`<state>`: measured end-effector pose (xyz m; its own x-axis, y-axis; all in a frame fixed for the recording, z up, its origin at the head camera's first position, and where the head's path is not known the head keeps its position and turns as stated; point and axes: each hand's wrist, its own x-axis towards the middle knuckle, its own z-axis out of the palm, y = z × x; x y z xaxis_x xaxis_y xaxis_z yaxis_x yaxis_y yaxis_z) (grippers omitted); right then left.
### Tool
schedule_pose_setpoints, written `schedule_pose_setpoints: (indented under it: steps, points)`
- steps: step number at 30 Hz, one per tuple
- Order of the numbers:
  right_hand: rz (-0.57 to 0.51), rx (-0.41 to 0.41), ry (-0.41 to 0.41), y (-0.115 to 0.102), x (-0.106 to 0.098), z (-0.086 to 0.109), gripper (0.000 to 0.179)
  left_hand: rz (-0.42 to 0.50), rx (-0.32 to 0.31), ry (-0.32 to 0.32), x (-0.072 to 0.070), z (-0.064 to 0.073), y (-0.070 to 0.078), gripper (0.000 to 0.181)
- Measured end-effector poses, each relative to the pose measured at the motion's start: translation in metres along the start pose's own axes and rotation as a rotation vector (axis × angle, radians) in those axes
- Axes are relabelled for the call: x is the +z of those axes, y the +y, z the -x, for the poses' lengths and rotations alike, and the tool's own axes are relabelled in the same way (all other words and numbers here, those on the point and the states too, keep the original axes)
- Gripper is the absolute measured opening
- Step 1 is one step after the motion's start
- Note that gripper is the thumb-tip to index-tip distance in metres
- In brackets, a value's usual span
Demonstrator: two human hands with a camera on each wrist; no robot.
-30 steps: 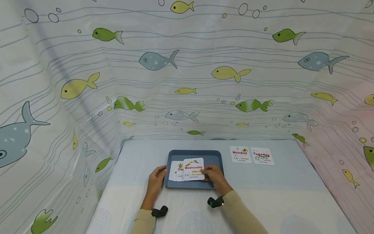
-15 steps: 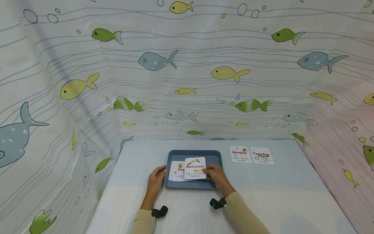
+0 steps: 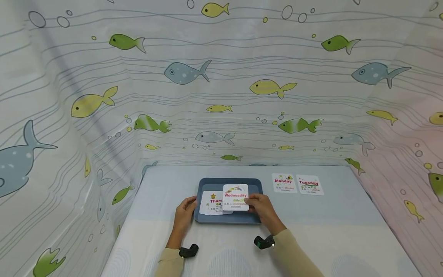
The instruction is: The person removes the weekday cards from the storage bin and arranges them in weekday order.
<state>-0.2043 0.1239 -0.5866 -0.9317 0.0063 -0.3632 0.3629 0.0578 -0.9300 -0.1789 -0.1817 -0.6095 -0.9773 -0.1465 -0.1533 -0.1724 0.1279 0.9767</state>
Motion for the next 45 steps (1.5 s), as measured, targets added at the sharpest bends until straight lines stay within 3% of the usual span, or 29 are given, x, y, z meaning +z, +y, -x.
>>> schedule_pose_setpoints:
  steps: [3, 6, 21, 45]
  points:
    - [-0.005, 0.0, -0.002, -0.001, -0.002, 0.003, 0.029, 0.021, 0.004, 0.007, 0.0, -0.009, -0.016, 0.038]
    - [0.0, -0.009, -0.001, -0.002, -0.004, 0.005, 0.031, 0.03, 0.019, 0.01, 0.001, -0.01, -0.019, 0.038]
    - [-0.057, 0.027, 0.019, -0.007, -0.03, 0.007, 0.033, 0.035, 0.032, 0.008, 0.001, -0.011, -0.02, 0.036]
    - [-0.102, 0.069, 0.071, 0.006, -0.106, 0.007, 0.046, 0.041, 0.025, 0.025, 0.002, -0.01, -0.02, 0.033]
